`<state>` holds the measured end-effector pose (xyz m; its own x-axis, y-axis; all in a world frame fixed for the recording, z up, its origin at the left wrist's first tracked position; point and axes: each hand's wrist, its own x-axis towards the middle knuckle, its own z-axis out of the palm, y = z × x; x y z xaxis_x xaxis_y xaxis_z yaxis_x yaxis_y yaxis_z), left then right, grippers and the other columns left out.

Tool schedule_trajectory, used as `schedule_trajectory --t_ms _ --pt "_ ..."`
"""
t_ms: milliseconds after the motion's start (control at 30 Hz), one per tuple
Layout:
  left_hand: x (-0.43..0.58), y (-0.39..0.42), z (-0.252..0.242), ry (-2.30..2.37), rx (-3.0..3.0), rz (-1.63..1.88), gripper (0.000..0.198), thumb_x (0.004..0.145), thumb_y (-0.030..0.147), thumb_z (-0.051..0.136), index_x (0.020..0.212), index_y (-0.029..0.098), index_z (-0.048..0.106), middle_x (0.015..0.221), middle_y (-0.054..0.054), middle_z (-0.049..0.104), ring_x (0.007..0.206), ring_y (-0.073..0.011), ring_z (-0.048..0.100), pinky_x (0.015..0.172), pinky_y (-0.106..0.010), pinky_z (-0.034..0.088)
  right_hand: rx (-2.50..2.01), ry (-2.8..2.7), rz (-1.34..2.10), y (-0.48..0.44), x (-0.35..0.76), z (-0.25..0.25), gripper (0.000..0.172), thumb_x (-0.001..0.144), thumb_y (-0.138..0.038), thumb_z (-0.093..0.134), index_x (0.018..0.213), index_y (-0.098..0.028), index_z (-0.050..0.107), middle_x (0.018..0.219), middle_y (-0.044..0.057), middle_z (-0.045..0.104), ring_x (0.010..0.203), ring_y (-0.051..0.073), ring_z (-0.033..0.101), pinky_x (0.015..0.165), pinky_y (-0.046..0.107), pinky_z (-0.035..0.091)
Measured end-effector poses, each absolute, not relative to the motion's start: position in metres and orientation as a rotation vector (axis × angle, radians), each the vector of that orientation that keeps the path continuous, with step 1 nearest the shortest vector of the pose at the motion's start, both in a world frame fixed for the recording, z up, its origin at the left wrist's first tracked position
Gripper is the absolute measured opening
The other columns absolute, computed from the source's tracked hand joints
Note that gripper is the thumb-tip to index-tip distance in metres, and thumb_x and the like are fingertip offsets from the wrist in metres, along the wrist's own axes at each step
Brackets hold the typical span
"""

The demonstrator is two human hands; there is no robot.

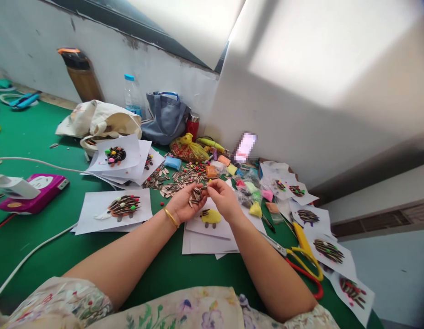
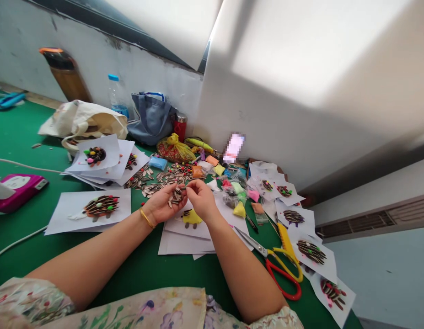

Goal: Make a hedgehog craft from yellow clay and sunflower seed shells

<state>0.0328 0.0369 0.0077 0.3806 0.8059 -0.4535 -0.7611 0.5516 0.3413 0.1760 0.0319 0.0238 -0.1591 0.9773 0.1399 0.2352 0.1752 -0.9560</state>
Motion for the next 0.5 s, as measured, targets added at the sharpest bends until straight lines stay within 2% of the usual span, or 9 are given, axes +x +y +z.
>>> schedule_trajectory --t_ms 200,500 --pt "0.034 0.029 0.014 0.654 0.208 0.882 0.007 0.087 0.018 0.063 0.083 0.013 0.06 0.066 0.001 0.054 0.05 -0.0057 0.054 0.047 -0.016 0.05 -1.188 -1.525 1.011 0.031 0.185 0.02 0.014 0.08 -0.034 0.056 0.084 -0.02 0.055 0.077 0.0 0.063 0.075 0.016 0.061 0.072 0.03 0.05" --pt "0.035 0.026 0.01 0.732 0.341 0.793 0.011 0.081 0.016 0.069 0.077 0.013 0.059 0.061 0.002 0.05 0.047 -0.0044 0.048 0.043 -0.013 0.041 -1.221 -1.87 0.59 0.014 0.206 0.019 0.011 0.083 -0.029 0.058 0.085 -0.02 0.066 0.082 0.003 0.064 0.077 0.016 0.056 0.076 0.03 0.046"
